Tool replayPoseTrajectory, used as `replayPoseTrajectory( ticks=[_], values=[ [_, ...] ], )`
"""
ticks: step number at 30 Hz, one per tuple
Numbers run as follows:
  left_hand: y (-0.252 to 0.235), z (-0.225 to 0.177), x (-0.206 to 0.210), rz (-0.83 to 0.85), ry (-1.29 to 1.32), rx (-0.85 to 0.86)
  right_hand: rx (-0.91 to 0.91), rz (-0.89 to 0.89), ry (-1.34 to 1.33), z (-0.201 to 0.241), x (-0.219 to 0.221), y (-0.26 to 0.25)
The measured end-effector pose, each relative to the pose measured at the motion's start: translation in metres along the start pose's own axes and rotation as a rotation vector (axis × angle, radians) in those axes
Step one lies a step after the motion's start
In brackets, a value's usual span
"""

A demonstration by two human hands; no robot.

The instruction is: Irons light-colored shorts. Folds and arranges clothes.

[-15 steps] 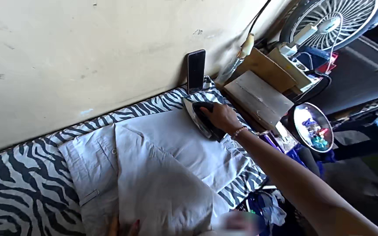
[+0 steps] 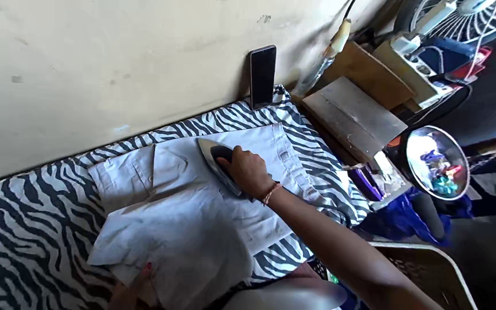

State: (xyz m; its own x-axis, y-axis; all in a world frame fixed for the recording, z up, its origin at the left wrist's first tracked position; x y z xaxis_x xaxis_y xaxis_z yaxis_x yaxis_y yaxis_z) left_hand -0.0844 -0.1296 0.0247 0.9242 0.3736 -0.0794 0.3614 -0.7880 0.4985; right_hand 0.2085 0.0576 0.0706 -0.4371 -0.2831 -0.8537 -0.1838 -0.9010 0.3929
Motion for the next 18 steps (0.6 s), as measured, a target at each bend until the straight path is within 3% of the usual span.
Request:
replayPoseTrajectory(
  ticks=[2,4,6,8,10,13,15,18],
  values=[
    [0.000,0.001,-0.004,-0.031,-0.019,0.030,0.013,0.106,0.042,-0.007,0.009,0.023],
    [0.007,0.010,-0.001,0.085,-0.122,0.114,0.024,0.196,0.105,-0.030,0.012,0.053],
    [0.021,0.018,0.013,0.240,-0.323,0.173,0.032,0.214,0.149,-0.040,0.009,0.062],
    [0.024,0.010,0.015,0.250,-0.417,0.179,0.002,0.186,0.146,-0.030,0.004,0.054],
    [0.008,-0.023,-0.005,0.149,-0.278,0.283,-0.032,0.173,0.148,-0.021,0.002,0.040],
    [-0.035,-0.063,-0.037,0.190,0.348,0.483,-0.112,0.117,0.173,-0.042,-0.001,0.029],
    [-0.041,-0.050,-0.032,0.289,0.342,0.449,-0.114,0.079,0.201,-0.084,-0.021,0.018],
    [-0.021,-0.005,-0.024,0.244,0.095,0.319,-0.281,0.080,0.322,-0.144,-0.044,0.001]
  ],
)
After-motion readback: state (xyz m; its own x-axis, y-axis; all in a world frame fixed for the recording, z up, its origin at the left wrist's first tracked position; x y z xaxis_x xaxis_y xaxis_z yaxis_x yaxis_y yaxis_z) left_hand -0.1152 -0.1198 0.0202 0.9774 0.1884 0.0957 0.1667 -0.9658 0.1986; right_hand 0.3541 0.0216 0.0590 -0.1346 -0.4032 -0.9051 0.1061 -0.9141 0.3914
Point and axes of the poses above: each hand's wrist, its own y-axis away from the middle knuckle, its own x-axis out of the palm, z = x × y, the point moved 4 cm from there along -y, towards the middle knuckle, and after that the axes turned 4 degrees about x, right-handed, at the moved point
